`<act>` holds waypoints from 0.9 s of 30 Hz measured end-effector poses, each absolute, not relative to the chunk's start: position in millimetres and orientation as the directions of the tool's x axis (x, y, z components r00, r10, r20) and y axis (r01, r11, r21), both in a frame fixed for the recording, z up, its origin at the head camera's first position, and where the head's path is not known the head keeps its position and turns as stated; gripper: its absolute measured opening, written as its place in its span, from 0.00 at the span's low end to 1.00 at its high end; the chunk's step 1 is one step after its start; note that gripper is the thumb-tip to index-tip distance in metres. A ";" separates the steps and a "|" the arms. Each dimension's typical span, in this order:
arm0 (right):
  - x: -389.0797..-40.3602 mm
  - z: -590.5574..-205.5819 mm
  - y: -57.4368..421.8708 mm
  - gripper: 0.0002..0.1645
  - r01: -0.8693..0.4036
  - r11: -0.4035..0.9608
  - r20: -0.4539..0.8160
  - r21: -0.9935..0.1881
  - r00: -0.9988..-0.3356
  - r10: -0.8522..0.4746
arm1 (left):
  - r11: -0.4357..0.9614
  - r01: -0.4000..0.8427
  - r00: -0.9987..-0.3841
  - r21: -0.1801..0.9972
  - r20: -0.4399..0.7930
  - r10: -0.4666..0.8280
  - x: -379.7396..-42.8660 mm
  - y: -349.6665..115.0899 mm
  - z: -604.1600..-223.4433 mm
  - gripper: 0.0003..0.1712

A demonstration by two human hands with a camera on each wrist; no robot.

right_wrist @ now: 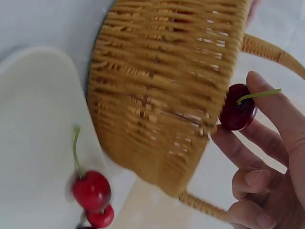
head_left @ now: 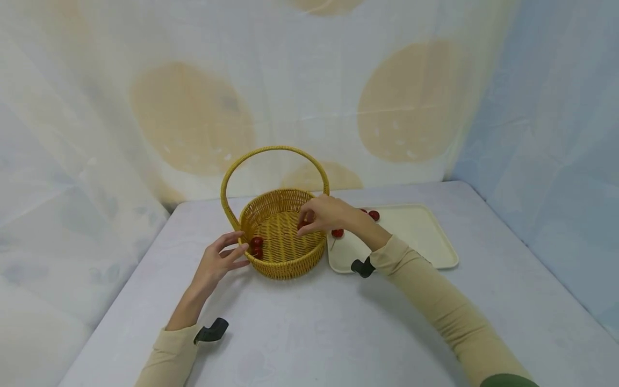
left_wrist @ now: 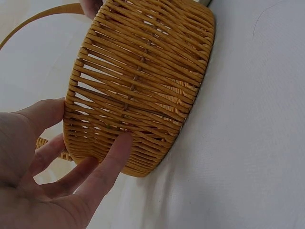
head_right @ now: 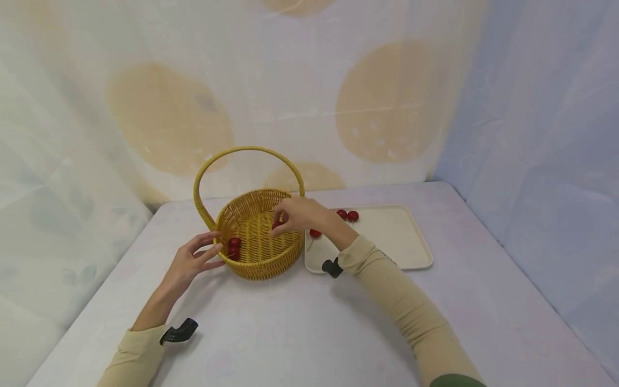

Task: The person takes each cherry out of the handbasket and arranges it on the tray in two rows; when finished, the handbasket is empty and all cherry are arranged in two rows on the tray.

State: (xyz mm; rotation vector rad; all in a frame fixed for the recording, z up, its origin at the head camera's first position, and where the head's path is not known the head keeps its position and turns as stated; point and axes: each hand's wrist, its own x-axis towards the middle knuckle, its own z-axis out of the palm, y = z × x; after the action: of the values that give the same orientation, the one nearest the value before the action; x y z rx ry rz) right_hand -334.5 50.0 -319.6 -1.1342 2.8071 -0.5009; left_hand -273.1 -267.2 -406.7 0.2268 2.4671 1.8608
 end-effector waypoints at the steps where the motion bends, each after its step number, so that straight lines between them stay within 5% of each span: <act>1: -334.1 -318.5 54.1 0.17 -0.661 0.675 0.057 -0.329 -0.727 -0.684 | 0.272 0.096 -0.988 0.957 0.057 0.146 -272.7 -267.0 -406.5 0.38; 27: -346.4 -353.3 149.7 0.17 -0.509 0.756 0.081 -0.413 -0.847 -0.526 | 0.265 0.106 -0.986 0.958 0.067 0.151 -273.5 -265.3 -405.5 0.39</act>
State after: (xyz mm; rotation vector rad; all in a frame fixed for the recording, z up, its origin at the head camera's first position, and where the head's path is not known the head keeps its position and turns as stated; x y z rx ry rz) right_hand -346.4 149.7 -353.3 -0.8564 2.9058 -0.6655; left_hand -273.5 -265.3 -405.5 0.2502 2.4686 1.8649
